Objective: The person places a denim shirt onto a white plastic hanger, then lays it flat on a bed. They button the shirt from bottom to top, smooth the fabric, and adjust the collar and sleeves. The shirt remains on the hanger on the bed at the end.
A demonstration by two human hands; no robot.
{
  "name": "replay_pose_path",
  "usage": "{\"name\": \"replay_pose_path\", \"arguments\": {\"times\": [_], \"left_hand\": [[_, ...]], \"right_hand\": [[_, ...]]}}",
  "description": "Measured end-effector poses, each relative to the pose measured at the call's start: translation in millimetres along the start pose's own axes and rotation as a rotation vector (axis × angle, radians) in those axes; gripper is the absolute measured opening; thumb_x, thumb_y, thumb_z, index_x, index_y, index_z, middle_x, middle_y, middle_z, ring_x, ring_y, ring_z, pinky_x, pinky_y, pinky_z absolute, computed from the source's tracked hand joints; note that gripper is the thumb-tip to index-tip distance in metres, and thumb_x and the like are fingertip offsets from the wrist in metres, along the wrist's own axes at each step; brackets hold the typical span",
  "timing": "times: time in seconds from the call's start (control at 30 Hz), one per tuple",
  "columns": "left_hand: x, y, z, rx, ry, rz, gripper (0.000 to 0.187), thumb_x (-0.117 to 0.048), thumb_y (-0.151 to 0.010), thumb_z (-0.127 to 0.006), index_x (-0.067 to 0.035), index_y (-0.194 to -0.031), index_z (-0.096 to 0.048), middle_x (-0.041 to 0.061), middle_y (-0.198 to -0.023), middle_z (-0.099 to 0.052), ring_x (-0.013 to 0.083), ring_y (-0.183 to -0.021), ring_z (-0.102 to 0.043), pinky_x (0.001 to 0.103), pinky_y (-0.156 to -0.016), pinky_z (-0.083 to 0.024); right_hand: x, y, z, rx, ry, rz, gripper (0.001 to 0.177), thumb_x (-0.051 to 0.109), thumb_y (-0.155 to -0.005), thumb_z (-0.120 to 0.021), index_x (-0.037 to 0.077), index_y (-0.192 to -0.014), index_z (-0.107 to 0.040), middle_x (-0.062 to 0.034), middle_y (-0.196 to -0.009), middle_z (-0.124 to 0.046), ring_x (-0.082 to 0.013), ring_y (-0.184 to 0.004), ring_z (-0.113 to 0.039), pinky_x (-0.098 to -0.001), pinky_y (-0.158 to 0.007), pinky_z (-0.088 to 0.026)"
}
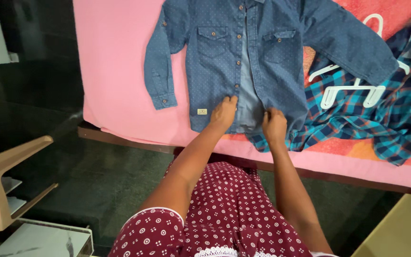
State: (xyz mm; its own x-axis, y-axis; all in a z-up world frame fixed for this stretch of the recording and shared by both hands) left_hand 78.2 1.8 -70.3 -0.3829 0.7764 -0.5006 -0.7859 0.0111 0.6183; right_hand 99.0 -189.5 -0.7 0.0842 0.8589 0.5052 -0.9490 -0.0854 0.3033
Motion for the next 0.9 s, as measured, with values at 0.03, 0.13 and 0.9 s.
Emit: {"name": "replay_pose_path", "arguments": {"times": [0.03, 0.13, 0.9], "left_hand": [[7.9, -2.5, -2.6, -0.010, 0.067, 0.007, 0.014, -0.014, -0.093, -0.061, -0.008, -0.105, -0.061, 0.020, -0.106, -0.065, 0.0414, -0.097, -0.067, 0.052, -0.081, -0.054], [26.7, -12.3, -13.1, -0.073, 0.267, -0.020, 0.006, -0.012, -0.087, -0.068, -0.006, -0.089, -0.069, 0.019, -0.096, -0.070, 0.0386, -0.095, -0.069, 0.048, -0.082, -0.054], [16.4, 25.7, 32.7, -0.065, 0.622, -0.043, 0.011, -0.011, -0.090, -0.072, -0.005, -0.098, -0.071, 0.010, -0.089, -0.075, 0.0228, -0.076, -0.072, 0.035, -0.071, -0.056]], "right_hand": [[11.6, -0.5, 5.4, 0.015, -0.086, 0.019, 0.011, 0.011, -0.097, -0.065, 0.001, -0.100, -0.068, -0.0247, -0.098, -0.068, -0.0453, -0.092, -0.065, -0.0519, -0.082, -0.051], [50.9, 4.6, -13.7, 0.168, -0.254, 0.020, 0.017, 0.013, -0.094, -0.066, 0.000, -0.105, -0.068, -0.0253, -0.101, -0.068, -0.0438, -0.092, -0.067, -0.0498, -0.081, -0.053], [62.3, 1.6, -41.1, 0.112, -0.478, -0.080, 0.020, 0.013, -0.091, -0.073, -0.001, -0.106, -0.072, -0.0155, -0.092, -0.071, -0.0225, -0.077, -0.069, -0.0339, -0.071, -0.055]]}}
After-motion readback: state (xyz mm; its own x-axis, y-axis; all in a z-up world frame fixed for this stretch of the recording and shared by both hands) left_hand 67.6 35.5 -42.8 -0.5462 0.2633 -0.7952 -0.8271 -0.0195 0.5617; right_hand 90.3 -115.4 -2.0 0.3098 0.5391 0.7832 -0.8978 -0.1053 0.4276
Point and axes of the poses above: each hand's wrist, its own y-axis away from the middle knuckle, its own z-axis out of the back of the hand, x = y × z, the point moved 10 cm from there along -y, towards the middle knuckle
